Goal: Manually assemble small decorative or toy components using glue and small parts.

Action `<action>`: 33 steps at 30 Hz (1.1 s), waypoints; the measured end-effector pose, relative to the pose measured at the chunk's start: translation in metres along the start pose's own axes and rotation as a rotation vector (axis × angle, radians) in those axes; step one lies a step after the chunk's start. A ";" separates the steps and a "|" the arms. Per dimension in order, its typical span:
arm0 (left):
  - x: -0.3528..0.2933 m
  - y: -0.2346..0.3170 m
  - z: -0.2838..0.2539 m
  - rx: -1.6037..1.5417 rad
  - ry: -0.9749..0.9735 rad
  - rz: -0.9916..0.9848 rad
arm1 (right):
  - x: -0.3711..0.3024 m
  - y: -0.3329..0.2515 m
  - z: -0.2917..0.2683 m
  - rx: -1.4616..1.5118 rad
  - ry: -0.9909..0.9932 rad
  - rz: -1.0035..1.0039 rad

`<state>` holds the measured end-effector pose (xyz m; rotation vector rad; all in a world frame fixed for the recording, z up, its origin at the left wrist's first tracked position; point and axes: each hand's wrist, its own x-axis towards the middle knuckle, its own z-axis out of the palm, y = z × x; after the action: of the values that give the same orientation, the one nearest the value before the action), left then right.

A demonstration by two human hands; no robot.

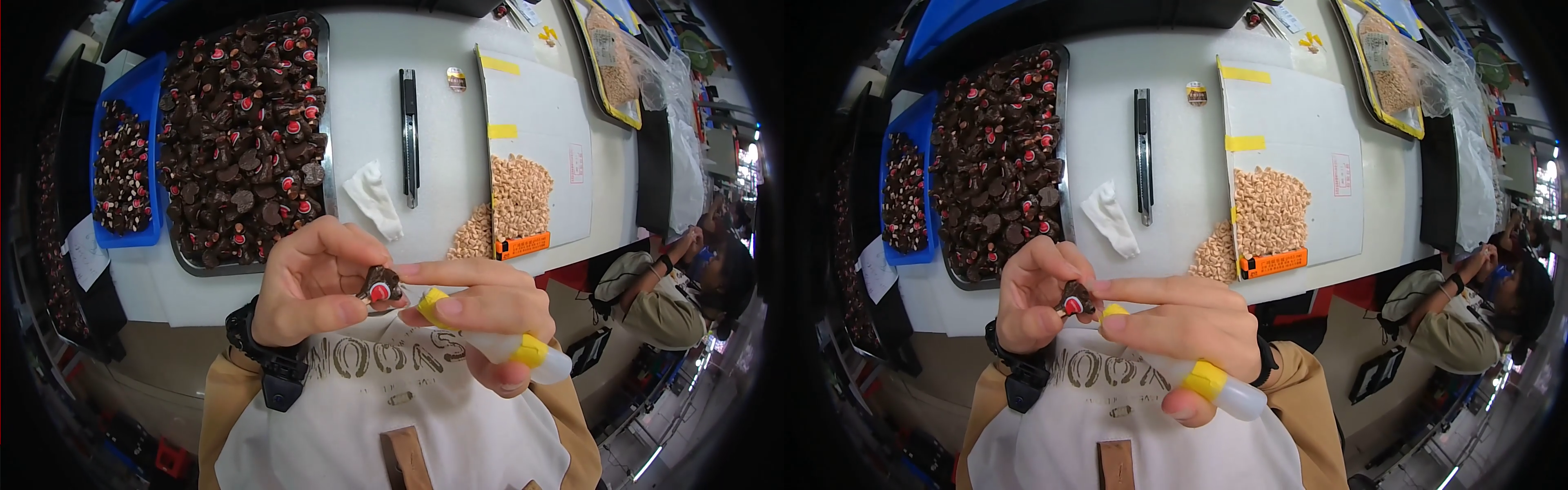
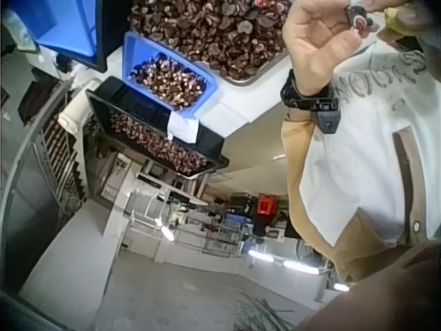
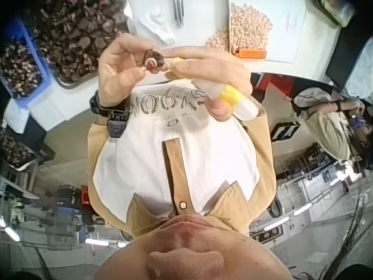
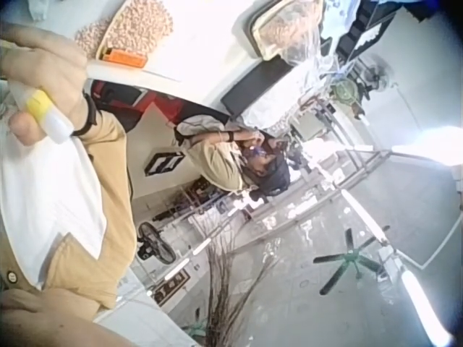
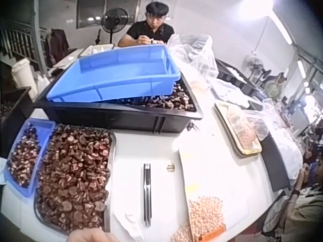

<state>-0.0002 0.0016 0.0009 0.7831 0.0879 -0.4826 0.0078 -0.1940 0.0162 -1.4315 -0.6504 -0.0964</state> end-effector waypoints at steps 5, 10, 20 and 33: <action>0.004 -0.003 -0.010 -0.149 -0.193 0.060 | 0.001 0.000 -0.006 -0.011 -0.067 -0.027; 0.005 -0.005 -0.013 -0.133 -0.210 0.084 | 0.001 0.002 -0.001 -0.007 -0.053 -0.016; 0.002 -0.010 -0.013 -0.046 -0.094 0.149 | 0.008 -0.042 -0.001 -0.194 -0.131 -0.286; 0.005 -0.010 -0.014 -0.018 -0.103 0.143 | 0.055 -0.077 0.019 -0.160 0.031 0.096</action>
<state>0.0014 0.0036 -0.0172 0.7403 -0.0590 -0.3848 0.0126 -0.1714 0.1098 -1.6099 -0.5567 -0.0968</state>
